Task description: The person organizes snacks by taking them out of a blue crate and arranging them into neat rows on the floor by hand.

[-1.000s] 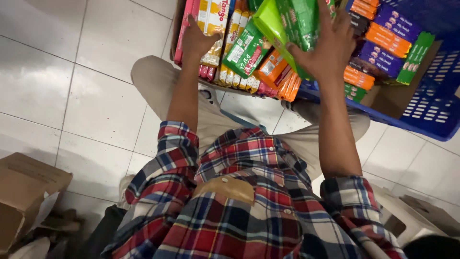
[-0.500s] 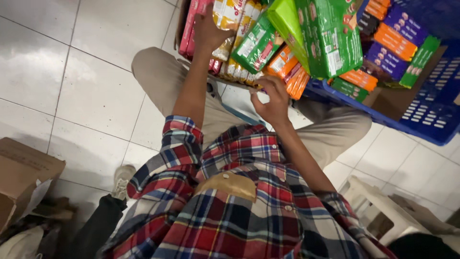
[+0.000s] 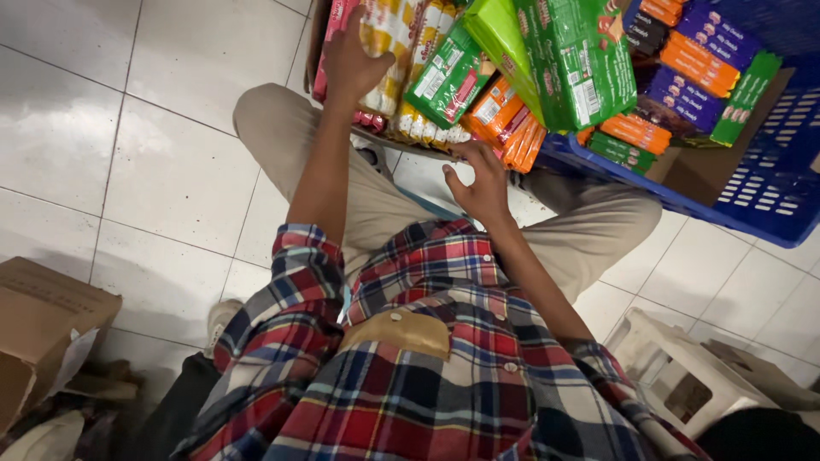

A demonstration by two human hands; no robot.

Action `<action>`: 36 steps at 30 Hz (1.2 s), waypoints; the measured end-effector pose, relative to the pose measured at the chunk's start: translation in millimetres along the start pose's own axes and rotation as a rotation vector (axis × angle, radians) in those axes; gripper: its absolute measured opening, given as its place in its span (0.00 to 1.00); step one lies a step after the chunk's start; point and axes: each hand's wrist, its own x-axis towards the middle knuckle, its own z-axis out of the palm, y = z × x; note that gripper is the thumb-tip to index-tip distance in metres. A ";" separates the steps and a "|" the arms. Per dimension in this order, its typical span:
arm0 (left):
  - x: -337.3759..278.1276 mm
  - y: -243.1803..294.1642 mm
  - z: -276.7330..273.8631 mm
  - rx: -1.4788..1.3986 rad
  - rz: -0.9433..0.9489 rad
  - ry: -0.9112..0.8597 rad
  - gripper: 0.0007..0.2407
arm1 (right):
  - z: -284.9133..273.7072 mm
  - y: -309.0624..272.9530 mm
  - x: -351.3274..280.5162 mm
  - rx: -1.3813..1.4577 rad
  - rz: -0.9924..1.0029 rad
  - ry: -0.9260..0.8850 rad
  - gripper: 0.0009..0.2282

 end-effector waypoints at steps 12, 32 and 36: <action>-25.6 -22.7 41.3 0.113 0.245 0.036 0.38 | 3.8 10.4 -16.0 0.033 0.075 -0.064 0.13; -41.1 -36.9 48.7 -0.136 0.604 0.428 0.18 | -152.6 -13.1 169.7 -0.613 0.457 -0.283 0.47; -82.6 -8.5 26.9 -0.305 0.494 0.311 0.14 | -159.6 -39.9 166.5 -0.493 0.427 -0.216 0.47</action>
